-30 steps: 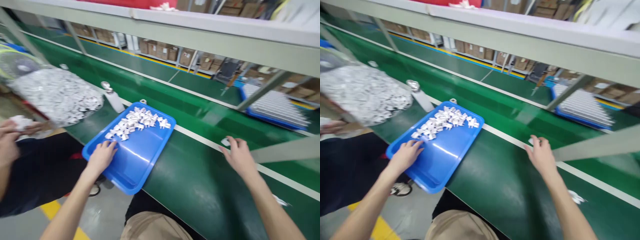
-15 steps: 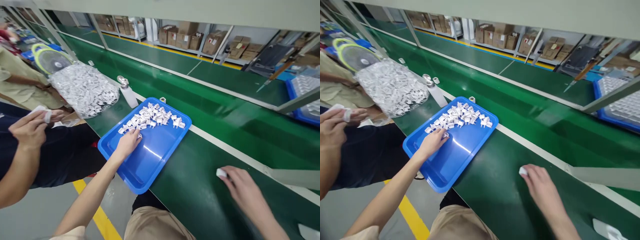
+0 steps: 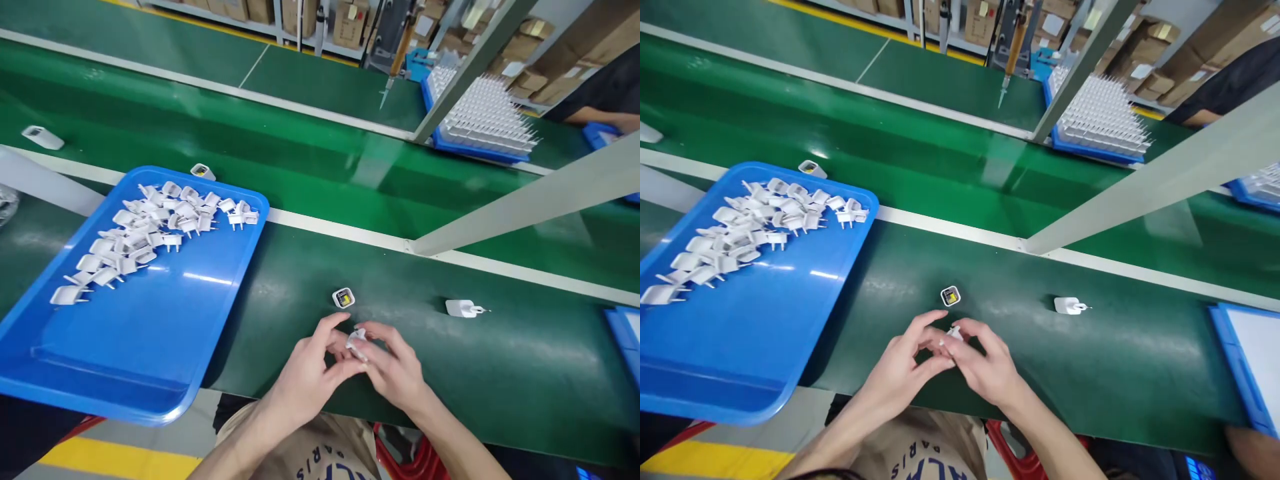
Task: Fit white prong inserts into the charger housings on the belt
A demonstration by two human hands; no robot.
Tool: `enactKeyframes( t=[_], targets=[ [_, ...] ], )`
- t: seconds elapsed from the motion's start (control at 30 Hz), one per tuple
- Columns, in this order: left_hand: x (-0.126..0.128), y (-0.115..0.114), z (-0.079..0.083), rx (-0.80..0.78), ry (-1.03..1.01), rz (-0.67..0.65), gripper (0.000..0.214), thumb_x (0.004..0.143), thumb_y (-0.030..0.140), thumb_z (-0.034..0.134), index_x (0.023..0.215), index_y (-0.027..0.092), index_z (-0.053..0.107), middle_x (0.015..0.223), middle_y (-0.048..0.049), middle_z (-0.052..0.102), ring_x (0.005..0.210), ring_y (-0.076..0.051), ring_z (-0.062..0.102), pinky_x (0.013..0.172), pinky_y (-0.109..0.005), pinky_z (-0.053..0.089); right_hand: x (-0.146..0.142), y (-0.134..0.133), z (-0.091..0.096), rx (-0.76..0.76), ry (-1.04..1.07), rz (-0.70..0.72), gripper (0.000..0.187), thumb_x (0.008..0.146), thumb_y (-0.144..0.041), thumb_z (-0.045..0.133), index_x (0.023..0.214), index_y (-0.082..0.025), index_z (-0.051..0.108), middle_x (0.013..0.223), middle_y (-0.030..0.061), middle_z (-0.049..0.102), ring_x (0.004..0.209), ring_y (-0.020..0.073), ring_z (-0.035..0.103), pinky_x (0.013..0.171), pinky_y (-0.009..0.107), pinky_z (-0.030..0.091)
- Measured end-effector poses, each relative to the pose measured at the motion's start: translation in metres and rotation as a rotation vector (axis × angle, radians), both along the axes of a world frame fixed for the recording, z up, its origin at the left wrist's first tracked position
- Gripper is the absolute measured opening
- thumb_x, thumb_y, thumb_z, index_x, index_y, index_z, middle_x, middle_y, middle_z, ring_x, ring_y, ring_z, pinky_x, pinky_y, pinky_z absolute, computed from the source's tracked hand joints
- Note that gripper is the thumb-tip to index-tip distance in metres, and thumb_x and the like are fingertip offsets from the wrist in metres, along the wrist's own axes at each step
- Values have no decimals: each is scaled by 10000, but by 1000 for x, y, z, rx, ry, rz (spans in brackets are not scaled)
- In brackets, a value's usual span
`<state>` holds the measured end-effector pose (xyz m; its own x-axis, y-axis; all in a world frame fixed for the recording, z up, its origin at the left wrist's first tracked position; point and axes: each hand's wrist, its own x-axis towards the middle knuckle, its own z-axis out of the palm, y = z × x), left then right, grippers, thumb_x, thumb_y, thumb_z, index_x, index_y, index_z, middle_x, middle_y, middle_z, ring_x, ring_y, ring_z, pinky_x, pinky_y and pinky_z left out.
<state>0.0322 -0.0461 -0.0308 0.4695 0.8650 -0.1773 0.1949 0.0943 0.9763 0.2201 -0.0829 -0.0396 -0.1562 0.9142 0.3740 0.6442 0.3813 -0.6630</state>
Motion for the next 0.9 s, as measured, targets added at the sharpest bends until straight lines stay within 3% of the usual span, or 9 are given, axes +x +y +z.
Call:
enactKeyframes(
  t=[0.07, 0.2, 0.3, 0.43, 0.63, 0.9],
  targets=[
    [2, 14, -3, 55, 115, -2, 489, 947, 332, 708, 1402, 287, 534, 955, 25, 720, 819, -151, 696, 754, -266, 594, 13, 1, -1, -48, 160, -54, 179, 1041, -208, 594, 1184, -257, 691, 1094, 93, 742, 927, 229, 751, 785, 347, 649],
    [0, 47, -21, 344, 345, -11, 511, 939, 294, 718, 1424, 294, 557, 1186, -51, 624, 1006, -203, 662, 817, -308, 576, 29, 10, -5, -317, 601, -135, 243, 1083, -340, 565, 1310, -259, 534, 927, 59, 766, 680, 191, 717, 599, 312, 612],
    [8, 61, -40, 439, 345, -76, 329, 935, 218, 699, 1251, 262, 621, 1154, -34, 628, 1018, -195, 668, 842, -301, 560, 31, 16, -8, -412, 670, -113, 196, 1070, -393, 606, 1197, -265, 531, 846, 24, 747, 675, 180, 706, 591, 281, 582],
    [16, 59, -58, 610, 366, 25, 211, 888, 281, 759, 1008, 219, 597, 982, -16, 632, 875, -197, 661, 752, -303, 539, 29, 26, -2, -326, 269, -112, 110, 1043, -351, 660, 1080, -248, 652, 935, 41, 731, 772, 184, 698, 695, 297, 583],
    [15, 57, -68, 742, 336, 43, 163, 962, 335, 699, 989, 203, 608, 975, -40, 665, 848, -206, 671, 764, -318, 531, 13, 52, 14, -124, -334, 130, 185, 1100, -200, 502, 1192, -206, 663, 1072, 101, 694, 929, 224, 646, 837, 361, 577],
    [17, 57, -76, 799, 324, 86, 254, 1004, 412, 645, 871, 207, 573, 931, -48, 672, 782, -205, 654, 720, -342, 506, -1, 74, 38, -139, -739, 292, 265, 1092, -100, 415, 1023, -141, 668, 958, 98, 637, 835, 233, 553, 766, 351, 506]
  ],
)
